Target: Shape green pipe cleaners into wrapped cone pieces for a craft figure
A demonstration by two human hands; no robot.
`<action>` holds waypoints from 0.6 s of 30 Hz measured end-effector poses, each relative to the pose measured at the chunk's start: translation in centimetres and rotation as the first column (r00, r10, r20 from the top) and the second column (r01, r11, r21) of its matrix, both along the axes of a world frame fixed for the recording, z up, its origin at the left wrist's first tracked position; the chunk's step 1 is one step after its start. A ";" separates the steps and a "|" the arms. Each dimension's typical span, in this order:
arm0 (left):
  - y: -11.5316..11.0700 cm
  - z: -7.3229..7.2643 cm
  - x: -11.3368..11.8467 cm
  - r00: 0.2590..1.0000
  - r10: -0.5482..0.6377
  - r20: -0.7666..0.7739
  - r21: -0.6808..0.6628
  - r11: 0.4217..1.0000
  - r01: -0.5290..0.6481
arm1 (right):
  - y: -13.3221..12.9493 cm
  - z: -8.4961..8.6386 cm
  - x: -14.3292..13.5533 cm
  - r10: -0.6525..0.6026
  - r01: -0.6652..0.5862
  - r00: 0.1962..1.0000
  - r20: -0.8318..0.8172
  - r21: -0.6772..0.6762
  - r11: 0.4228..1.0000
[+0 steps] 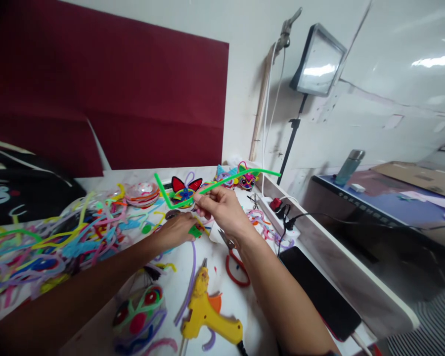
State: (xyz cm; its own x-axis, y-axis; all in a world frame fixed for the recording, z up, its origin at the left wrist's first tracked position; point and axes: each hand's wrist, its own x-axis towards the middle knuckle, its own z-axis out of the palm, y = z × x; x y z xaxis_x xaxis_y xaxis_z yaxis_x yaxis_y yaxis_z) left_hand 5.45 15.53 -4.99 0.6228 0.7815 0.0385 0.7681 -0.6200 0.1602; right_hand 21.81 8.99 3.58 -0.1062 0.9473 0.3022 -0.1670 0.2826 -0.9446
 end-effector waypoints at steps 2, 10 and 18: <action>0.1 -0.1 -0.1 0.997 0.008 0.075 -0.012 1.000 -0.007 | 0.0 0.0 0.0 -0.005 0.005 1.000 0.005 0.007 1.000; 0.5 1.3 -2.2 0.888 0.072 0.454 -0.102 0.994 -0.029 | 0.0 -0.1 0.0 -0.012 0.012 0.999 0.043 0.006 1.000; -2.0 6.4 -4.6 0.458 0.312 0.832 -0.351 0.936 0.000 | -0.2 -0.1 -0.4 0.028 -0.029 0.999 -0.035 -0.042 0.999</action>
